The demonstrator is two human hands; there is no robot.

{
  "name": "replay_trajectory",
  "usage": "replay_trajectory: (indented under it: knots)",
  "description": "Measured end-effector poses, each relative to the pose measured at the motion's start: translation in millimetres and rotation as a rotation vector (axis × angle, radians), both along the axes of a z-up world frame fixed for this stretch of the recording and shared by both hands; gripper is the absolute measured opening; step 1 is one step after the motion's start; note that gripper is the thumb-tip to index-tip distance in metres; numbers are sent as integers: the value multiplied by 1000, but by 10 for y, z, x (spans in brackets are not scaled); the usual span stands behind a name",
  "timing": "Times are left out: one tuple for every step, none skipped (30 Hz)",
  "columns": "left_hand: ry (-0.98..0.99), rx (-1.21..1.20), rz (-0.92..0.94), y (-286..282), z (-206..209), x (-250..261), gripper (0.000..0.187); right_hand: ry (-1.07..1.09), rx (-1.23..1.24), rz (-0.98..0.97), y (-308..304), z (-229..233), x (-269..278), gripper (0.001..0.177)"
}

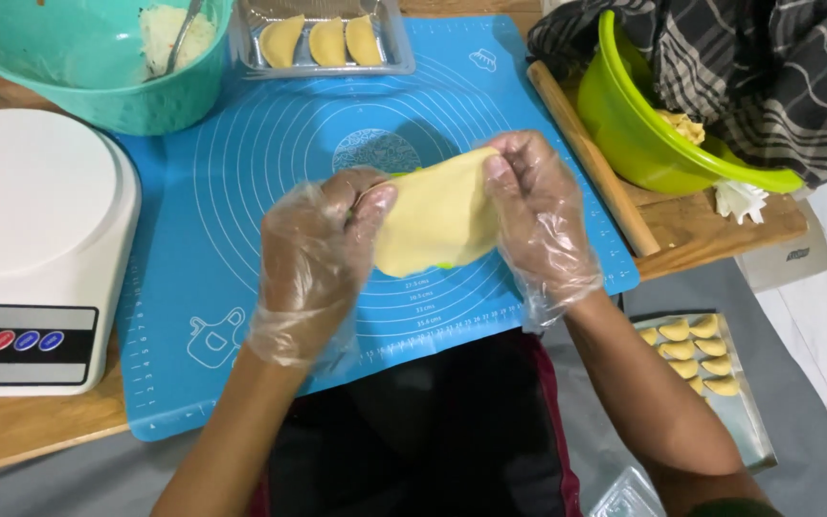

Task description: Preparing filled pastries by rolling dough, adding filling, and using a mold to seal them.

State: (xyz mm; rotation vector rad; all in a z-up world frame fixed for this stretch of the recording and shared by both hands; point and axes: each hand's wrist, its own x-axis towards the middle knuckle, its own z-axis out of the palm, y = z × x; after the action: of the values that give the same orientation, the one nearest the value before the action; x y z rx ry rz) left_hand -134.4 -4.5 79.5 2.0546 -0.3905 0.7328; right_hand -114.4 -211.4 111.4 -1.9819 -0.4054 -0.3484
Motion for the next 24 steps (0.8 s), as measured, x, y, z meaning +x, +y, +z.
replay_trajectory:
  knots:
    - [-2,1,2,1,-2,-25,25,-2,1,2,0,42,-25,19]
    - [-74,80,48,4,-7,-51,20,59,21,27,2,81,-46,18]
    - [-145,161,93,7,-15,-75,17,120,40,53,4,118,-67,16]
    - [-144,162,94,22,27,-66,17,120,42,53,-11,100,-4,16]
    - [-115,163,80,33,68,-59,24,58,-79,74,-30,81,56,19]
    - [-87,164,64,38,110,-55,33,-5,-200,92,-56,64,107,21]
    - [-87,165,62,50,-10,83,33,-5,-199,91,-45,-30,244,21]
    - [103,151,123,57,-124,225,26,-34,-242,48,-42,-121,373,13]
    - [292,138,182,64,-234,367,24,-64,-284,5,-39,-207,503,9]
    - [284,138,184,60,-266,415,24,-71,-283,5,-55,-253,551,9]
    - [381,139,187,61,-302,467,28,-85,-303,-19,-68,-302,604,8]
    - [489,139,188,56,-367,488,33,-86,-325,-41,-85,-379,628,7]
    - [493,139,188,59,-370,495,33,-82,-326,-40,-63,-373,634,7]
    - [501,145,208,52,-379,501,31,-106,-344,-38,-51,-369,632,7]
    - [510,151,227,47,-386,506,29,-129,-362,-35,-37,-364,628,7]
    - [509,147,229,40,-403,510,29,-131,-365,-33,-53,-382,640,7]
    - [473,192,249,34,-416,513,29,-145,-368,-26,-66,-396,649,8]
    - [439,238,270,34,-430,511,29,-157,-370,-19,-75,-413,656,8]
    - [440,236,272,27,-394,435,29,-157,-371,-16,-66,-398,621,8]
    - [259,364,362,16,-357,361,30,-188,-361,-16,-61,-385,583,8]
    - [75,490,449,1,-321,288,33,-218,-350,-16,-60,-373,546,7]
    - [75,492,446,22,-216,228,33,-217,-349,-18,-67,-310,479,7]
    - [128,398,349,41,-112,168,27,-214,-316,-10,-76,-248,413,7]
    - [182,304,253,62,-12,98,21,-210,-284,0,-81,-189,340,7]
